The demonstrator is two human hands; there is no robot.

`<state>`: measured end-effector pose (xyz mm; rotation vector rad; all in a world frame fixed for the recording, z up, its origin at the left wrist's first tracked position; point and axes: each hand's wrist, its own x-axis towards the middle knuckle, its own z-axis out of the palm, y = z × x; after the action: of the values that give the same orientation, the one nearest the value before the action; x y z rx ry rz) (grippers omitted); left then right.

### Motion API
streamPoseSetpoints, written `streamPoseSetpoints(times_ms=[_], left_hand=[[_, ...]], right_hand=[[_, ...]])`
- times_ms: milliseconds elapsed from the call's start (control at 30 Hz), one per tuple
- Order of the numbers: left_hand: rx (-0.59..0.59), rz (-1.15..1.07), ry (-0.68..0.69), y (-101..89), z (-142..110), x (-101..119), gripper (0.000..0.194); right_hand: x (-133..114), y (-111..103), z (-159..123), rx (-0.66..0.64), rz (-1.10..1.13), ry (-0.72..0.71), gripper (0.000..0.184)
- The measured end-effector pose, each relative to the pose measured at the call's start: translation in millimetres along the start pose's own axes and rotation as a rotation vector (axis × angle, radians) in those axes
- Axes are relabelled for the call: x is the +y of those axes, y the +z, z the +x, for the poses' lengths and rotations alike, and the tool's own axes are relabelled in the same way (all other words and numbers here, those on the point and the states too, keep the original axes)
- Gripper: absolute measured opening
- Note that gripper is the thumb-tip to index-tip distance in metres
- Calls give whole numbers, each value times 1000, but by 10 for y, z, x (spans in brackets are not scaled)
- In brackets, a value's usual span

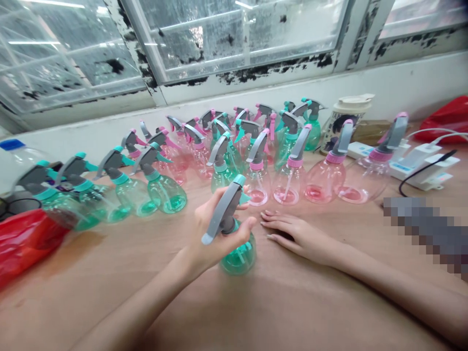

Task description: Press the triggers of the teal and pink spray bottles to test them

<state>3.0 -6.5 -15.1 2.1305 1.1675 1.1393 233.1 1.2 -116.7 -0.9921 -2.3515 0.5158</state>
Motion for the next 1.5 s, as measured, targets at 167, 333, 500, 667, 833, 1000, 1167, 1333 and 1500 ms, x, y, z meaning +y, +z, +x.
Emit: streamPoseSetpoints(times_ms=[167,333,500,667,833,1000,1167,1333,1500], left_hand=[[37,130,66,-24,-90,-75,38],[-17,215,42,-95,-270,-86,29],[-11,264,-30,-222,-439,-105,27],[121,372,-123,-471,-494,-266,31],[225,492,-176,-663,-379,-475,35],[239,517,-165,-669,-118,-673,33],[236,534,-151,-640,96,-786,35],[213,531,-138,-663,225,-796,38],[195,525,-121,-683,355,-855,38]], right_hand=[[-13,5,4,16,-6,-15,35],[-14,12,7,40,20,-36,34],[4,24,1,26,-3,-35,34],[24,51,-18,23,-39,-17,35],[-13,50,-18,28,-109,-6,34],[-158,-23,129,37,-208,59,31],[-416,-154,490,191,-217,196,34],[-642,-222,904,375,-226,227,53],[-682,-175,1214,380,-250,272,68]])
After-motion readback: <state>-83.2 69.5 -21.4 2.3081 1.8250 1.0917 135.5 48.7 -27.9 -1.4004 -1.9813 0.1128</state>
